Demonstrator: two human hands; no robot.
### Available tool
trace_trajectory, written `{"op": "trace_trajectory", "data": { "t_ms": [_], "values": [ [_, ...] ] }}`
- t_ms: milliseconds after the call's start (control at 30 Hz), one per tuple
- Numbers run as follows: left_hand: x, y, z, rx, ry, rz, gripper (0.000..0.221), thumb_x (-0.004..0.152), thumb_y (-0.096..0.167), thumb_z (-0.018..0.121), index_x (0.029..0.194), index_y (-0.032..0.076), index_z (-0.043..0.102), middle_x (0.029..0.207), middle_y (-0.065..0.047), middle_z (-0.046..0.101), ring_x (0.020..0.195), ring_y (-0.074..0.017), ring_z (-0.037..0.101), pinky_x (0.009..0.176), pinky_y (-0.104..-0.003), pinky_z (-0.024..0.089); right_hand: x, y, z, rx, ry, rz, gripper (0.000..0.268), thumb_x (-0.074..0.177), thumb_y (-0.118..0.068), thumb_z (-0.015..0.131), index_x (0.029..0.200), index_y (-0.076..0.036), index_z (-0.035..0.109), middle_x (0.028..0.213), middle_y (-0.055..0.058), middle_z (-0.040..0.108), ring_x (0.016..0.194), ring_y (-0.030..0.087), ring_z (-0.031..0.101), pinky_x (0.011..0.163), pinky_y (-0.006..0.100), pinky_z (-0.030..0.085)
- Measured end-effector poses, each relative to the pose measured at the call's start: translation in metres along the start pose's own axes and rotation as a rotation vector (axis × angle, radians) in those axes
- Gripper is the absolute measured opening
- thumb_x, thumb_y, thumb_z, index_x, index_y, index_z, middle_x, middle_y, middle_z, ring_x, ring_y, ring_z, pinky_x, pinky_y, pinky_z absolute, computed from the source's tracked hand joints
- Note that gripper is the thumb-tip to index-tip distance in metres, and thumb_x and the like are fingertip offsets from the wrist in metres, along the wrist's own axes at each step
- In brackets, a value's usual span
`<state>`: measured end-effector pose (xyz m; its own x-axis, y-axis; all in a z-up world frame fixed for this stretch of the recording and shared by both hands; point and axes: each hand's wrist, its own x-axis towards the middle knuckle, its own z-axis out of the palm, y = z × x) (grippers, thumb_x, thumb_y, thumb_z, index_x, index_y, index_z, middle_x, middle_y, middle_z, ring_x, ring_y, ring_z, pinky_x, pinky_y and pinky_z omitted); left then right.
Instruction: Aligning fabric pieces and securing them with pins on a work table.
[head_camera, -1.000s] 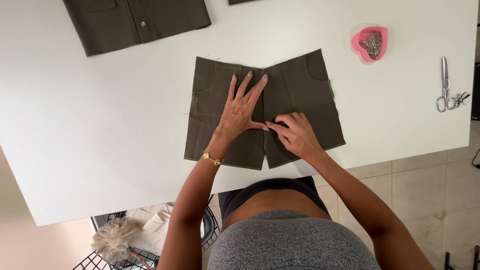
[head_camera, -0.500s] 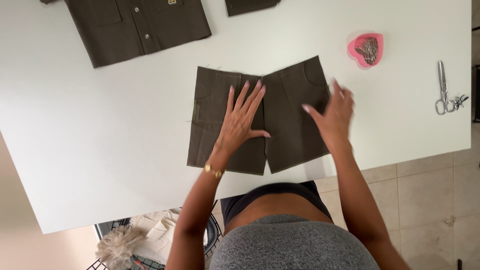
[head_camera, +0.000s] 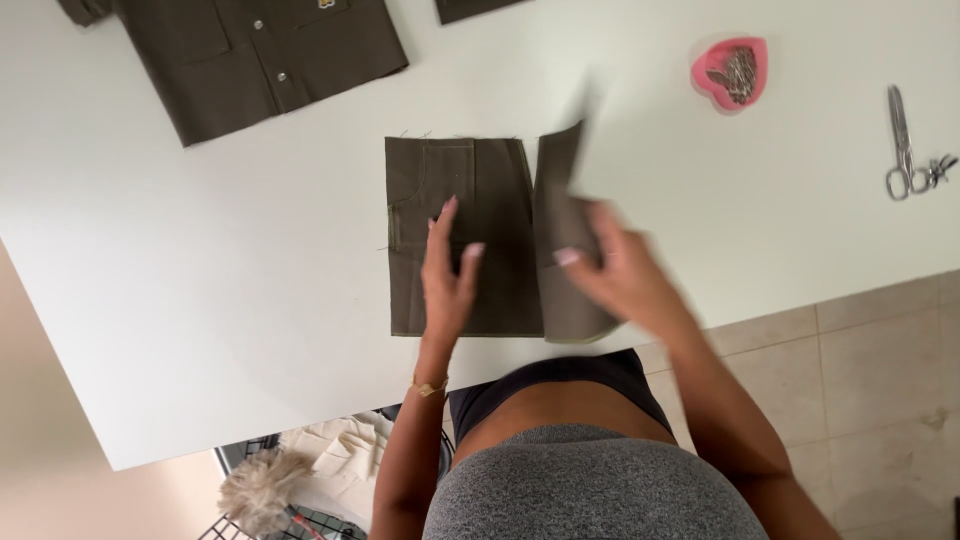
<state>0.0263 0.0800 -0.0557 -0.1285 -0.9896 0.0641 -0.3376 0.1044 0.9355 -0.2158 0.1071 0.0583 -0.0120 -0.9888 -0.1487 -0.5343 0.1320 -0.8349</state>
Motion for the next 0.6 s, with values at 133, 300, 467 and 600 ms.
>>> {"op": "trace_trajectory", "data": {
  "t_ms": [133,300,467,600],
  "values": [
    [0.006,0.011,-0.021,-0.627,0.06,-0.276,0.085,0.109,0.063,0.055,0.17,0.006,0.037,0.17,-0.02,0.048,0.155,-0.0382,0.048,0.124,-0.052,0.048,-0.013,-0.036,0.053,0.132,-0.166,-0.03,0.065,0.096,-0.022,0.079,0.148,0.004,0.05,0.132,0.038,0.065,0.121,0.059,0.064,0.095,0.068,0.056],
    [0.037,0.144,-0.055,-0.438,0.045,-0.833,0.102,0.1,0.082,0.021,0.17,0.01,0.038,0.177,-0.016,0.034,0.164,-0.0354,0.028,0.137,-0.05,0.013,-0.03,-0.02,0.077,0.158,-0.486,-0.189,0.04,0.108,-0.015,0.065,0.146,0.001,0.063,0.139,0.025,0.068,0.129,0.048,0.067,0.108,0.057,0.058],
    [0.011,0.025,-0.065,-0.307,0.043,-0.699,0.06,0.105,0.043,0.069,0.15,0.006,0.058,0.141,-0.02,0.06,0.132,-0.0317,0.054,0.119,-0.05,0.039,-0.026,0.095,0.09,-0.352,0.034,-0.372,0.035,0.107,-0.018,0.069,0.142,-0.017,0.073,0.145,0.001,0.07,0.122,0.029,0.068,0.098,0.037,0.058],
    [0.002,-0.045,-0.052,-0.352,-0.067,-0.465,0.022,0.113,0.022,0.066,0.129,0.014,0.078,0.106,-0.005,0.081,0.096,-0.0122,0.074,0.094,-0.036,0.061,-0.016,0.115,0.082,-0.391,0.12,-0.324,0.039,0.11,-0.013,0.066,0.149,-0.016,0.071,0.159,-0.003,0.063,0.125,0.024,0.061,0.099,0.034,0.053]
  ]
}}
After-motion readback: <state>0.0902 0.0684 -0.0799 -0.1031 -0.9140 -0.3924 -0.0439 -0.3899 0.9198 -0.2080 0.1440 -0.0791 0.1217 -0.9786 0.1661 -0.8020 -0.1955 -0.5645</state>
